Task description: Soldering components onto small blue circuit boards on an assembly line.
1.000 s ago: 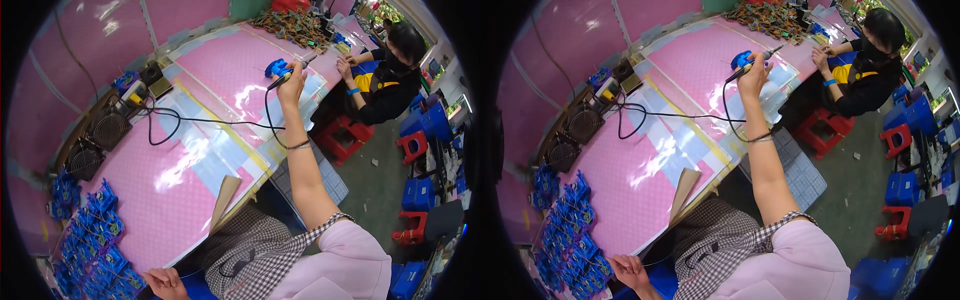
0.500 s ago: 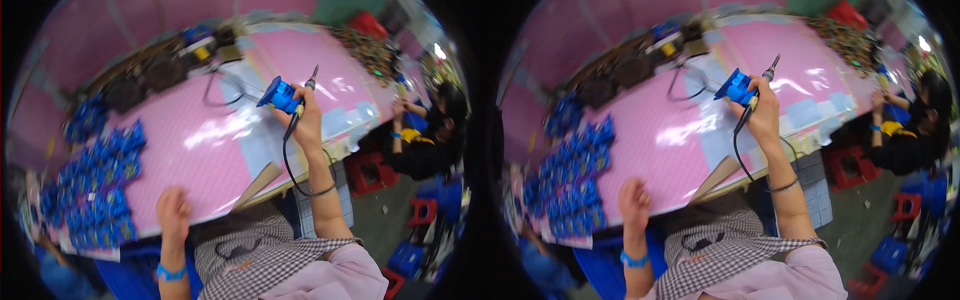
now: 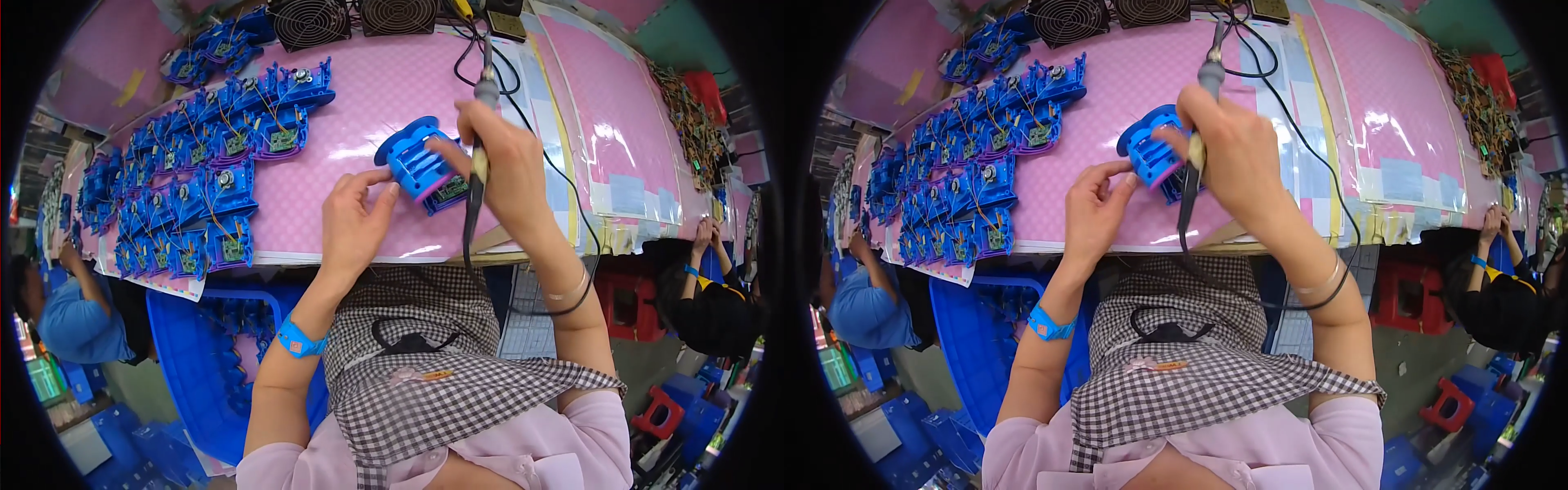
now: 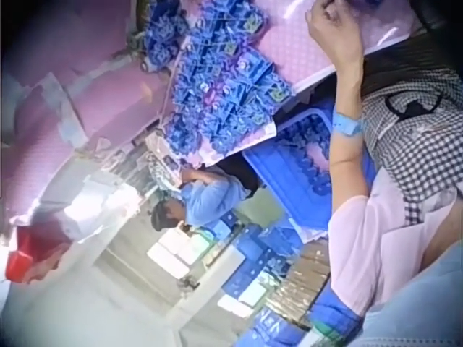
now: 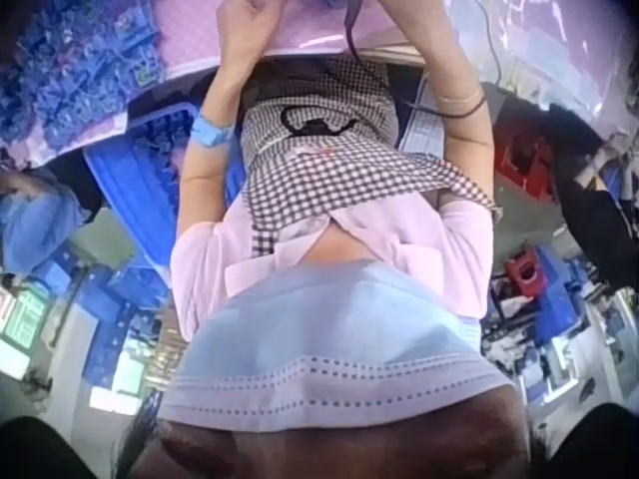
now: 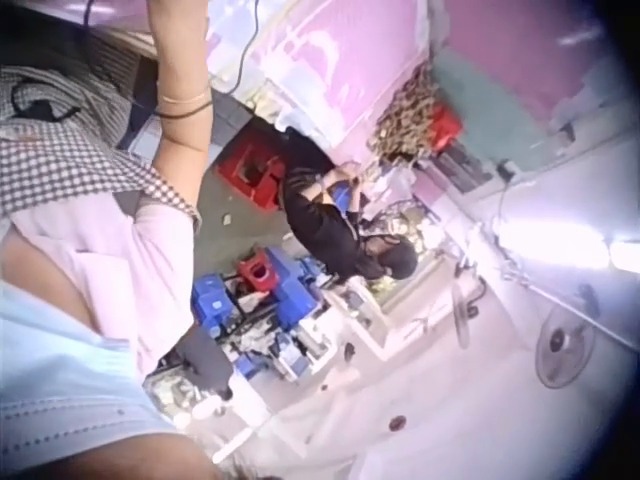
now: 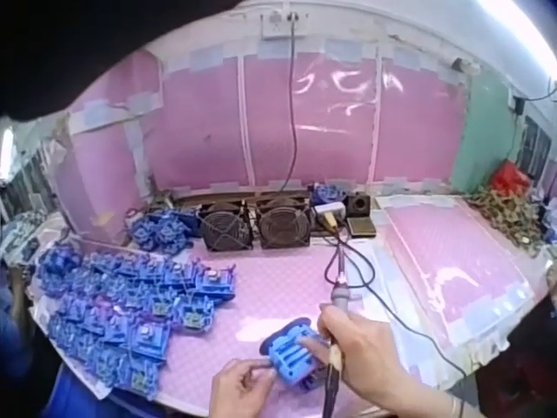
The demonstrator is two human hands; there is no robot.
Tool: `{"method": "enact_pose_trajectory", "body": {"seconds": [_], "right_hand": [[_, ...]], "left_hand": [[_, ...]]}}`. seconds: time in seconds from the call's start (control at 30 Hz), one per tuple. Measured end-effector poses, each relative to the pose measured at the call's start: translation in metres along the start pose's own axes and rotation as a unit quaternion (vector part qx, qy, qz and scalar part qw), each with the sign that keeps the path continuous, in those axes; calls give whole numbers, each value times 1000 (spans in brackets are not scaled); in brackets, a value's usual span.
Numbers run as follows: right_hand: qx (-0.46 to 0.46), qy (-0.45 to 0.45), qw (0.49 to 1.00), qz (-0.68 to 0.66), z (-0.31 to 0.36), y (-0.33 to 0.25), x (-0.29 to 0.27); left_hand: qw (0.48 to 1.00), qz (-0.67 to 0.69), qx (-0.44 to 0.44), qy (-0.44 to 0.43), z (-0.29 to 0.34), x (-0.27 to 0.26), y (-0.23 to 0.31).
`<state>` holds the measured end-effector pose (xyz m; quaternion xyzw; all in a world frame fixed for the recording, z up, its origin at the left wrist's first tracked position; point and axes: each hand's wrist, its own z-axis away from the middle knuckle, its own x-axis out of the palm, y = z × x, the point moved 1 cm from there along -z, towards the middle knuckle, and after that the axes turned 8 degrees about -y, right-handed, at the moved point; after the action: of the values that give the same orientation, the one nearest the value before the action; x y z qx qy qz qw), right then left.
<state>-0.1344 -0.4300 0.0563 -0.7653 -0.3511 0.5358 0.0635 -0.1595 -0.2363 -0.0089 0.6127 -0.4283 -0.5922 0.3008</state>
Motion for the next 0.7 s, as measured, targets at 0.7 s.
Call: {"method": "enact_pose_trajectory", "body": {"seconds": [0.7], "right_hand": [[-5,88,996,-33,-48,57,-6]], "left_hand": [[986,-138,-7,-91,-12,16,12]]}}
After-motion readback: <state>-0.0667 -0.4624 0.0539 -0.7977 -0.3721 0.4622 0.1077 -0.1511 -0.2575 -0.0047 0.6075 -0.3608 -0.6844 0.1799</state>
